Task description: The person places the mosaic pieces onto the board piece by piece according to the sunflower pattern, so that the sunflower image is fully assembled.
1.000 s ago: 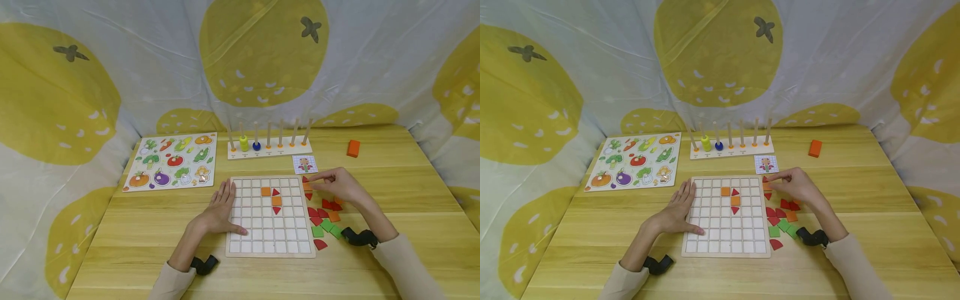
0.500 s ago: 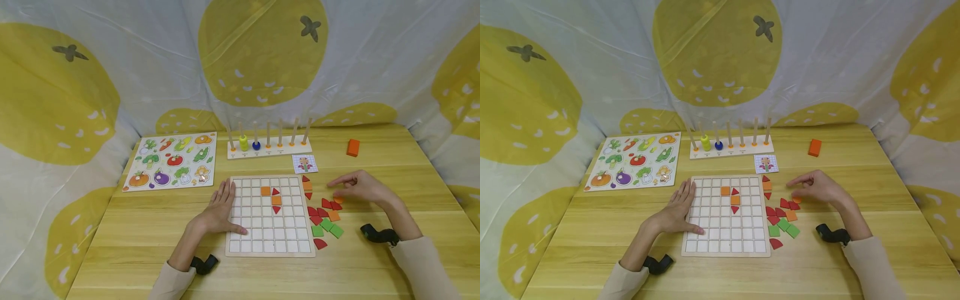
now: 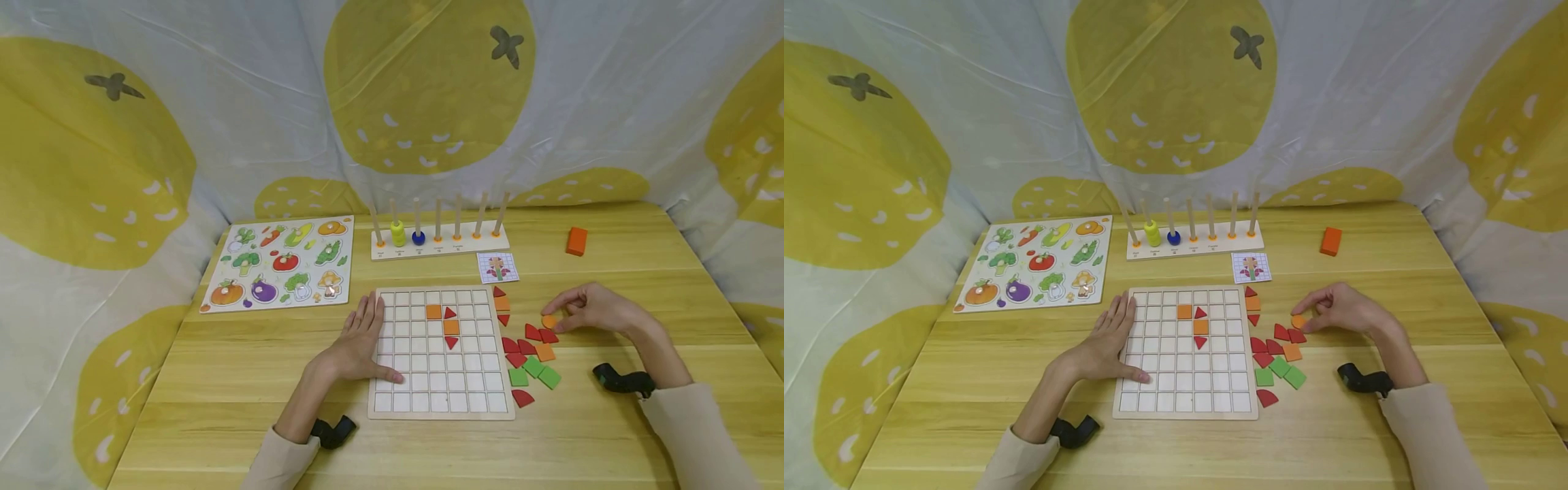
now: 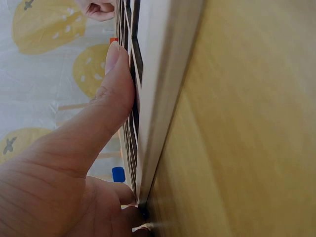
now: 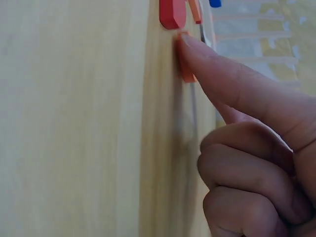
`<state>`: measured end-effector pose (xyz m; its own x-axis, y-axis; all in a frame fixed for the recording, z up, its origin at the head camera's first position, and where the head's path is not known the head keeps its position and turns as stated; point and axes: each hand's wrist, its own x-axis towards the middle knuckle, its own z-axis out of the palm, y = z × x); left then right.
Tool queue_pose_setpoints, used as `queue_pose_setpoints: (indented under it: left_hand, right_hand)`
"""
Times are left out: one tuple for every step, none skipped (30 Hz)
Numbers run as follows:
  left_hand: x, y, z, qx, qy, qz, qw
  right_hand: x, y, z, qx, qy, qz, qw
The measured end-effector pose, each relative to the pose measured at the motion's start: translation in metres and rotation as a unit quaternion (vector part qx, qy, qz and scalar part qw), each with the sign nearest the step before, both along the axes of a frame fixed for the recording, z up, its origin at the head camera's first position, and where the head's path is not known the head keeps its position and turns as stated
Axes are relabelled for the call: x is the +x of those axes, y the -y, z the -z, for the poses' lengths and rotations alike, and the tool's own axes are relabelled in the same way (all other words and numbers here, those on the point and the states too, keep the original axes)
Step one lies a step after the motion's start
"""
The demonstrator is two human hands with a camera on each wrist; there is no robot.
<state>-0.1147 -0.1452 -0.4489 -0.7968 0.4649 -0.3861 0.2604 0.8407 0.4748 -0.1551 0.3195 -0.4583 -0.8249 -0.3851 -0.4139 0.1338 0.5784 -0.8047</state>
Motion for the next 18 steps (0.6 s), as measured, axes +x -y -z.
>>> queue_pose_setpoints:
  left_hand:
    - [0.0, 0.0, 0.0, 0.0, 0.0, 0.0, 1.0]
    - [0.0, 0.0, 0.0, 0.0, 0.0, 0.0, 1.0]
    - [0.0, 0.0, 0.0, 0.0, 0.0, 0.0, 1.0]
    - [0.0, 0.0, 0.0, 0.0, 0.0, 0.0, 1.0]
    - [0.0, 0.0, 0.0, 0.0, 0.001, 0.0, 1.0]
    - [0.0, 0.0, 0.0, -0.001, 0.001, 0.0, 1.0]
    - [0.0, 0.0, 0.0, 0.0, 0.002, 0.0, 1.0]
    - [0.0, 0.0, 0.0, 0.0, 0.002, 0.0, 1.0]
    - [0.0, 0.0, 0.0, 0.0, 0.003, 0.0, 1.0]
    - [0.0, 0.001, 0.0, 0.001, 0.003, -0.001, 1.0]
    - [0.0, 0.001, 0.0, 0.001, 0.003, -0.001, 1.0]
    - [0.0, 0.001, 0.0, 0.003, 0.003, -0.002, 1.0]
    - [0.0, 0.001, 0.0, 0.003, 0.002, -0.002, 1.0]
    - [0.0, 0.001, 0.0, 0.003, 0.002, -0.003, 1.0]
    - [0.0, 0.001, 0.0, 0.003, 0.002, -0.003, 1.0]
    - [0.0, 0.001, 0.0, 0.003, 0.002, -0.003, 1.0]
    - [0.0, 0.001, 0.0, 0.003, 0.001, -0.003, 1.0]
    - [0.0, 0.001, 0.0, 0.004, 0.002, -0.003, 1.0]
  right_hand:
    - [0.0, 0.001, 0.0, 0.002, -0.004, 0.006, 1.0]
    - [0.0, 0.002, 0.0, 0.004, -0.008, 0.011, 1.0]
    - [0.001, 0.003, 0.0, 0.004, -0.01, 0.015, 1.0]
    - [0.001, 0.004, -0.001, 0.002, -0.013, 0.018, 1.0]
    - [0.001, 0.004, -0.001, 0.002, -0.014, 0.021, 1.0]
    - [0.002, 0.004, -0.002, 0.001, -0.014, 0.023, 1.0]
    - [0.002, 0.005, -0.002, -0.001, -0.014, 0.023, 1.0]
    - [0.002, 0.005, -0.003, -0.003, -0.013, 0.022, 1.0]
    - [0.002, 0.006, -0.003, -0.006, -0.012, 0.022, 1.0]
    - [0.002, 0.007, -0.003, -0.007, -0.012, 0.02, 1.0]
    - [0.001, 0.008, -0.002, -0.008, -0.013, 0.017, 1.0]
    - [0.001, 0.009, -0.002, -0.008, -0.014, 0.015, 1.0]
    - [0.001, 0.011, -0.002, -0.008, -0.015, 0.014, 1.0]
    - [0.001, 0.012, -0.001, -0.007, -0.02, 0.01, 1.0]
    - [0.0, 0.013, -0.001, -0.003, -0.024, 0.008, 1.0]
    - [0.0, 0.014, -0.001, 0.0, -0.03, 0.006, 1.0]
    - [0.0, 0.015, -0.001, 0.006, -0.038, 0.005, 0.999]
    - [0.0, 0.016, -0.002, 0.013, -0.047, 0.007, 0.999]
